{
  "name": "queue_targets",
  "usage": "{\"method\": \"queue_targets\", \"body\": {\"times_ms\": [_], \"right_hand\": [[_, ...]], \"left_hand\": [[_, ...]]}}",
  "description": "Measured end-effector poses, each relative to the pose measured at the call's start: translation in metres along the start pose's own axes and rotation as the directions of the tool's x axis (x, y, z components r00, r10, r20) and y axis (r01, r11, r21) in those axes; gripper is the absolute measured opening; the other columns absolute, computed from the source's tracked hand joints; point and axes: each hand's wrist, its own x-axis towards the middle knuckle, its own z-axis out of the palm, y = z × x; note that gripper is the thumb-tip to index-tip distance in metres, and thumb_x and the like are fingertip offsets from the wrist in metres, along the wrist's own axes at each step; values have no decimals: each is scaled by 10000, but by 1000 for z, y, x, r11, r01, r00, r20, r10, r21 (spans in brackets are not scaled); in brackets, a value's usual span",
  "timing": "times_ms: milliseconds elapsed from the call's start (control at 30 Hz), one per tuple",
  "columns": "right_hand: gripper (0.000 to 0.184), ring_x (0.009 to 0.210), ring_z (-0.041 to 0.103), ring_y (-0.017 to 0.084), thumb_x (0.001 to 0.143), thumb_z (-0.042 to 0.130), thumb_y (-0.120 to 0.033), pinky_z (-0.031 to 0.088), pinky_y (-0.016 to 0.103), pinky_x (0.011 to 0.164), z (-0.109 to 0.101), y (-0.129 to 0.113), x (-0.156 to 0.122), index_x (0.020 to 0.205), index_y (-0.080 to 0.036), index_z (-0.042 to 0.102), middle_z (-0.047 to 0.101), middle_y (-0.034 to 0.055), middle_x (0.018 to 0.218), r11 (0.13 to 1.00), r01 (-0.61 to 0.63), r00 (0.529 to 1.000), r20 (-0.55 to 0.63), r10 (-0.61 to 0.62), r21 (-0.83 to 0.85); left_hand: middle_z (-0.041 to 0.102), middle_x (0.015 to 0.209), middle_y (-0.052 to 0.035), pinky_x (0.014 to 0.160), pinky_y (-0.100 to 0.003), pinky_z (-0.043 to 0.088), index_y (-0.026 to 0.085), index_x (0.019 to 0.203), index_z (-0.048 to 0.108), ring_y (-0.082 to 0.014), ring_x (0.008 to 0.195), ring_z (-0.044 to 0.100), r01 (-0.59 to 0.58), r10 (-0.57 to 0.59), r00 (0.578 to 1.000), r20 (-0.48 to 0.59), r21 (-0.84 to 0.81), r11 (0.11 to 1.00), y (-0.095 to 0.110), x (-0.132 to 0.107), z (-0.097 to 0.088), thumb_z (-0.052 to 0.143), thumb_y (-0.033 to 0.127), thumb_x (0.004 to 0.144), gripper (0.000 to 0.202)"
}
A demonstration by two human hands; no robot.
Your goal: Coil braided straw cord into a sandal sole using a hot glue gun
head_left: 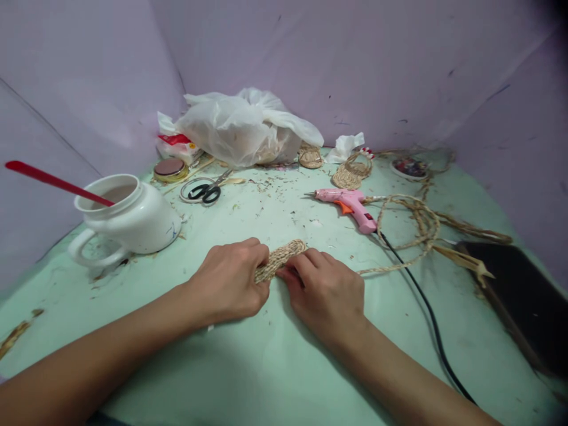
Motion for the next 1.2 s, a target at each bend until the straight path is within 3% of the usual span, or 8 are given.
{"method": "queue_targets", "body": {"times_ms": [267,500,767,1033,1200], "right_hand": [[220,544,515,147,797,571,-242,239,287,503,0,-2,0,583,-194,595,609,3,586,1000,23,1000,-4,-23,-11],[149,635,574,175,758,630,-333,286,279,532,-12,11,-7,754,-185,648,638,10,696,996,-22,992,126,11,91],[185,591,577,161,808,571,-325,284,268,515,-20,18,-11,701,-215,673,635,-3,634,982,3,979,201,-42,188],[174,561,562,128,814,543,-260,265,246,470,-13,13,-12,700,-203,661,628,-9,637,978,-70,987,154,39,198],[187,564,561,134,801,542,-242,248,253,463,-13,11,-13,643,-189,628,616,-7,602,992,-32,997,70,24,119]], "left_hand": [[591,712,-1,535,-280,309,206,703,498,-173,629,526,113,-114,993,13,23,993,6,5,-4,530,413,730,212],[585,735,-8,545,-287,305,204,695,484,-185,655,540,92,-90,996,-19,70,993,7,6,0,504,317,711,116],[577,767,-7,561,-290,314,210,727,482,-181,693,535,77,-77,997,3,44,996,4,5,-1,484,267,692,67],[581,772,-13,560,-296,314,207,715,485,-190,710,535,80,-81,997,9,45,996,5,3,-1,481,261,693,58],[585,773,-20,553,-294,305,203,706,493,-190,712,542,79,-80,997,2,57,995,5,3,0,484,264,696,62]]}}
